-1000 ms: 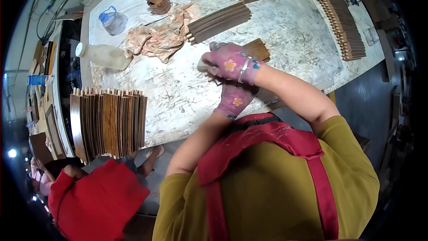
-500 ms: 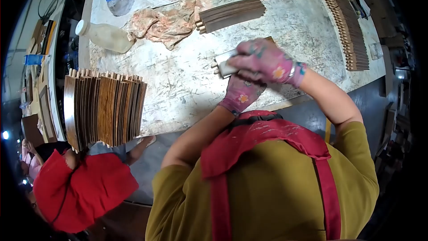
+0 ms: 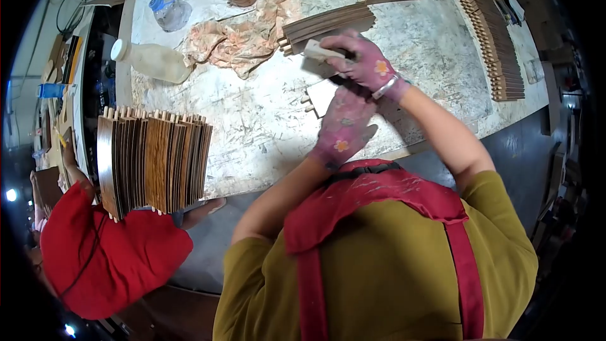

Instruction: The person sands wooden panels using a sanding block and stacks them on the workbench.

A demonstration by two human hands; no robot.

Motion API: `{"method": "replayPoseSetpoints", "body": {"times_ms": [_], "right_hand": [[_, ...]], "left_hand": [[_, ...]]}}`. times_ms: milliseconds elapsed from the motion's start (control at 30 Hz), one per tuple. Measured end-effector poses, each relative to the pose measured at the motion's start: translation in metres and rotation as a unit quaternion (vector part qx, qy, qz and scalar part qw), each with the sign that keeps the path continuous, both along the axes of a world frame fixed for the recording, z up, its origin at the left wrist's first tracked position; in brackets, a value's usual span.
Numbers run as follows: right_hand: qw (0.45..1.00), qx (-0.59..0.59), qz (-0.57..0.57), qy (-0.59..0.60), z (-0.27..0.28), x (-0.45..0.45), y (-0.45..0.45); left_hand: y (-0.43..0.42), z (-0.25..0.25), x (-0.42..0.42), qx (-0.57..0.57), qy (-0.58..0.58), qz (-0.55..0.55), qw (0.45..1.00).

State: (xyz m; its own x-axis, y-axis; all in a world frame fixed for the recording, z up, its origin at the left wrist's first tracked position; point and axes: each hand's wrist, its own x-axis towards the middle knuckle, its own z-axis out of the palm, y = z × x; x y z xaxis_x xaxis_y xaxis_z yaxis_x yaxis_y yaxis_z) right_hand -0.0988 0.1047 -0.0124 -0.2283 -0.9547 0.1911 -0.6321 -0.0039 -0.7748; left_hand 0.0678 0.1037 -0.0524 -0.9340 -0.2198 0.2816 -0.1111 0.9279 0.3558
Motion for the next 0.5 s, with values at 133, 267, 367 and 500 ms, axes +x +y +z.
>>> {"method": "replayPoseSetpoints", "body": {"times_ms": [133,267,367,500], "right_hand": [[0.976,-0.069,-0.161,-0.126,-0.043,-0.035,0.042],[0.873,-0.151,-0.331,-0.323,-0.031,-0.070,0.073],[0.884,-0.162,-0.321,-0.297,-0.023,-0.066,0.085],[0.908,-0.171,-0.265,-0.277,-0.004,-0.038,0.097]], "left_hand": [[-0.025,0.004,0.036,0.047,-0.005,0.102,0.994],[-0.046,0.032,0.050,-0.026,-0.053,0.118,0.991],[-0.045,0.044,0.022,-0.023,-0.031,0.051,0.998],[-0.052,0.042,-0.011,0.028,-0.110,0.012,0.993]]}}
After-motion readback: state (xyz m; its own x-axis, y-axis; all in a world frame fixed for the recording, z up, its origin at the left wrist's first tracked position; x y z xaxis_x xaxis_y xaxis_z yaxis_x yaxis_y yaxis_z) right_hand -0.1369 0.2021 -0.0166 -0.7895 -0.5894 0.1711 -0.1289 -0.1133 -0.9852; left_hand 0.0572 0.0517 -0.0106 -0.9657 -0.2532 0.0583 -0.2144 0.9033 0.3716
